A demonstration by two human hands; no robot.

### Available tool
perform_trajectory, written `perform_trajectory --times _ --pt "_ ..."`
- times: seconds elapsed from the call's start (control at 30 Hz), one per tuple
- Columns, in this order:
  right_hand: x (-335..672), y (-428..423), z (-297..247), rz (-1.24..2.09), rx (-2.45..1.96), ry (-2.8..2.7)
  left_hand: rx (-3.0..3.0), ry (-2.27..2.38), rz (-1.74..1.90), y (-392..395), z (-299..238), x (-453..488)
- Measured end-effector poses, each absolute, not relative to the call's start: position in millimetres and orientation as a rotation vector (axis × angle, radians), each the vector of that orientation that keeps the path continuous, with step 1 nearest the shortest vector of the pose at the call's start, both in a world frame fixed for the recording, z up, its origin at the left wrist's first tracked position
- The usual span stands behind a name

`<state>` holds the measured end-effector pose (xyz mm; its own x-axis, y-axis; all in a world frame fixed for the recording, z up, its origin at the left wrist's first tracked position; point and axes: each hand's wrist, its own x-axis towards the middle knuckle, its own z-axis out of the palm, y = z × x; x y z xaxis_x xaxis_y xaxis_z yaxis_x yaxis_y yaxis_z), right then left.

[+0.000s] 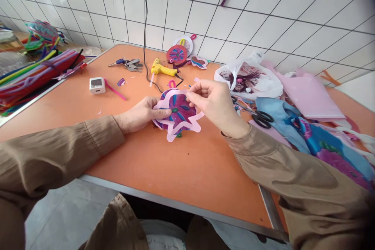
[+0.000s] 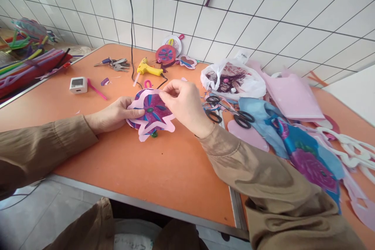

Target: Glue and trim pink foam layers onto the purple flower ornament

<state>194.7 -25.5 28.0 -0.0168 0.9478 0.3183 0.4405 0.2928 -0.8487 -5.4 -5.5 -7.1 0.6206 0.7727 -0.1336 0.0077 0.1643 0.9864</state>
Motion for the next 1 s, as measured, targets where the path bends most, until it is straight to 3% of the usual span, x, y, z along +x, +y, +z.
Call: perform_trajectory --times 0.4,0.7,1.0 --pt "200.9 -25.3 31.5 0.425 -1.260 -1.878 1.316 0.690 0.580 -4.2 -5.4 -7.6" --pt "204.2 -20.1 27.4 0.954 -1.262 -1.697 1.256 0.629 0.590 -6.4 -3.3 -6.6" --pt "203.8 -22.2 28.6 0.870 -1.260 -1.686 1.281 0.651 0.612 -8.6 0.3 -8.2"
